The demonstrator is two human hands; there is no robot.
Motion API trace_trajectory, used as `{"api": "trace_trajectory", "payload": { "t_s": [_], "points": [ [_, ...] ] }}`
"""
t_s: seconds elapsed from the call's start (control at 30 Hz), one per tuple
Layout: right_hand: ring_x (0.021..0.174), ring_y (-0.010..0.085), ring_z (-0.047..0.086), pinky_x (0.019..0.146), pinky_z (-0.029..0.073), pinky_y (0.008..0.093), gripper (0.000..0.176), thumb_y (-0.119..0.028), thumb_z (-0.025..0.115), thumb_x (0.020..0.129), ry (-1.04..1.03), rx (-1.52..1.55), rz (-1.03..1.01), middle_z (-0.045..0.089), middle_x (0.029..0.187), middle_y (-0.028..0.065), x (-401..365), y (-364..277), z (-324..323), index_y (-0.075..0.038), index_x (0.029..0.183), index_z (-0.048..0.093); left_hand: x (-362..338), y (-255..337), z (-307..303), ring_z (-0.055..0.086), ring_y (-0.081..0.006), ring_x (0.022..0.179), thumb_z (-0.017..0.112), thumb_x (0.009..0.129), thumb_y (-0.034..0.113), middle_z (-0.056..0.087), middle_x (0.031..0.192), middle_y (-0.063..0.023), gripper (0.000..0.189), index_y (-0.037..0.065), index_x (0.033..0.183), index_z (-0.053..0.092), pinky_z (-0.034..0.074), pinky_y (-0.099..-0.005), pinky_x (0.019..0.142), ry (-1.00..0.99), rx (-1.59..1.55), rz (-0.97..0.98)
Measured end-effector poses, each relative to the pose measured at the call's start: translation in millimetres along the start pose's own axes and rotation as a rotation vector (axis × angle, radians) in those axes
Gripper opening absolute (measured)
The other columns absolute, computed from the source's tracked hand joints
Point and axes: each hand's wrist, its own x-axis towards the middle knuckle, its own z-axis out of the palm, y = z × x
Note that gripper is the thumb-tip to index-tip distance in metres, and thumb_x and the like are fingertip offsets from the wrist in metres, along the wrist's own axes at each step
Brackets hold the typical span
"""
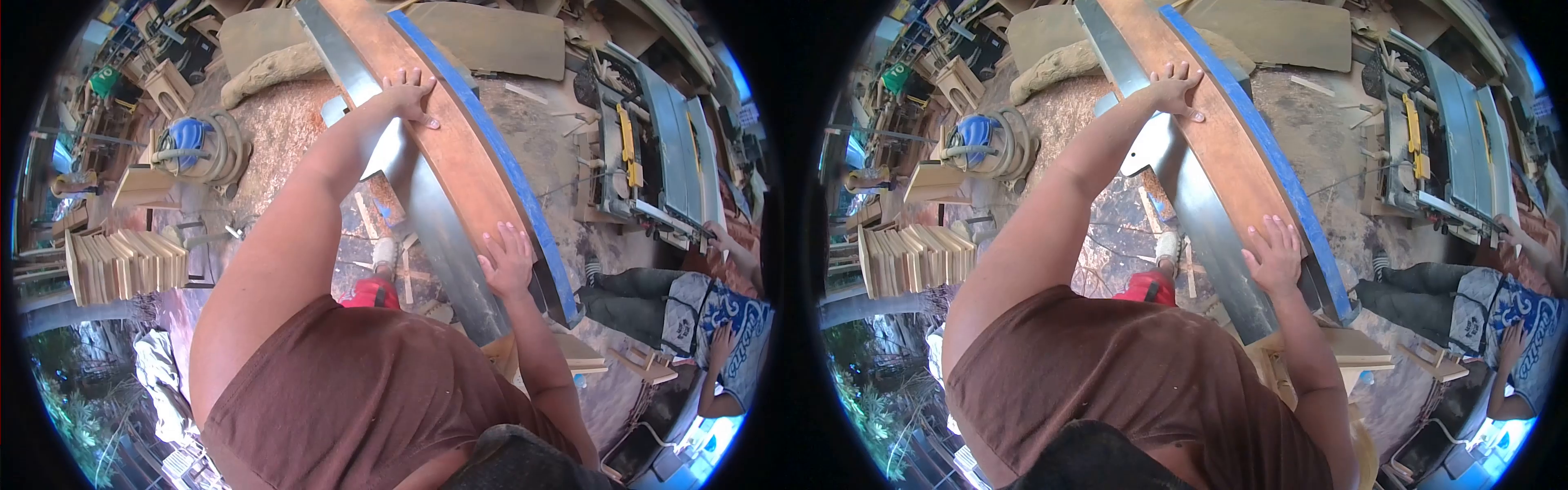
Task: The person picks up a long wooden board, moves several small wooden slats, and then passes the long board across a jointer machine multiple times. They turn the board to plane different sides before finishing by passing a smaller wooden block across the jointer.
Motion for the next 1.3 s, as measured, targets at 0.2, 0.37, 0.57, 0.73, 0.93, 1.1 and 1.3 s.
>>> {"api": "trace_trajectory", "payload": {
  "t_s": [0.2, 0.37, 0.57, 0.73, 0.93, 1.1, 1.3],
  "points": [
    [0.129, 0.0345, 0.048, 0.110, 0.034, 0.0545, 0.053, -0.040, 0.080, 0.068, 0.009, 0.047, -0.028, 0.055, 0.133, 0.0146, 24, -2, 4, -0.013, 0.113, 0.071, 9, -14, -2, 0.000, -0.0477, 0.149, 0.079, 0.051, 0.078, 0.009, 0.163, -0.0213, 0.134, 0.026, 0.158, 0.017, 0.005, -0.0684, 0.115, 0.035, -0.015, -0.004],
    [0.126, 0.0347, 0.051, 0.108, 0.037, 0.0546, 0.049, -0.038, 0.082, 0.066, 0.074, 0.100, -0.011, 0.057, 0.131, 0.0137, 45, -4, 15, -0.013, 0.108, 0.072, 17, -29, -12, -0.002, -0.0459, 0.150, 0.078, 0.054, 0.077, 0.007, 0.163, -0.0203, 0.132, 0.025, 0.158, 0.016, 0.004, -0.0657, 0.116, 0.011, -0.025, -0.008],
    [0.125, 0.0348, 0.052, 0.107, 0.039, 0.0534, 0.043, -0.030, 0.080, 0.069, 0.077, 0.072, 0.027, 0.058, 0.130, 0.0134, 73, -10, 28, -0.015, 0.108, 0.072, 35, -49, -28, -0.001, -0.0464, 0.149, 0.078, 0.054, 0.078, 0.005, 0.164, -0.0206, 0.133, 0.025, 0.159, 0.015, 0.004, -0.0673, 0.115, -0.016, -0.007, -0.012],
    [0.125, 0.0337, 0.053, 0.107, 0.039, 0.0528, 0.042, -0.028, 0.080, 0.071, 0.077, 0.075, 0.034, 0.058, 0.129, 0.0132, 85, -13, 35, -0.016, 0.111, 0.072, 49, -69, -19, 0.001, -0.0464, 0.149, 0.078, 0.049, 0.080, 0.010, 0.163, -0.0195, 0.136, 0.027, 0.158, 0.017, 0.007, -0.0687, 0.114, 0.057, 0.022, -0.028],
    [0.123, 0.0324, 0.054, 0.107, 0.040, 0.0504, 0.040, -0.024, 0.081, 0.070, 0.134, 0.113, 0.059, 0.059, 0.128, 0.0122, 113, -20, 40, -0.014, 0.108, 0.074, 68, -94, -15, 0.005, -0.0457, 0.149, 0.076, 0.048, 0.082, 0.013, 0.163, -0.0196, 0.134, 0.027, 0.157, 0.021, 0.007, -0.0683, 0.115, 0.096, 0.029, 0.003],
    [0.122, 0.0319, 0.055, 0.107, 0.040, 0.0493, 0.038, -0.023, 0.081, 0.071, 0.145, 0.111, 0.066, 0.060, 0.126, 0.0122, 140, -28, 42, -0.013, 0.107, 0.075, 80, -110, -32, 0.004, -0.0457, 0.150, 0.077, 0.047, 0.082, 0.012, 0.163, -0.0199, 0.134, 0.027, 0.157, 0.022, 0.007, -0.0682, 0.115, 0.090, 0.031, -0.009],
    [0.122, 0.0316, 0.056, 0.107, 0.040, 0.0490, 0.036, -0.025, 0.080, 0.073, 0.151, 0.114, 0.078, 0.061, 0.125, 0.0127, 161, -33, 47, -0.013, 0.106, 0.075, 94, -130, -36, 0.009, -0.0443, 0.150, 0.077, 0.048, 0.082, 0.017, 0.162, -0.0178, 0.132, 0.027, 0.156, 0.025, 0.011, -0.0670, 0.115, 0.133, 0.067, -0.009]
  ]
}}
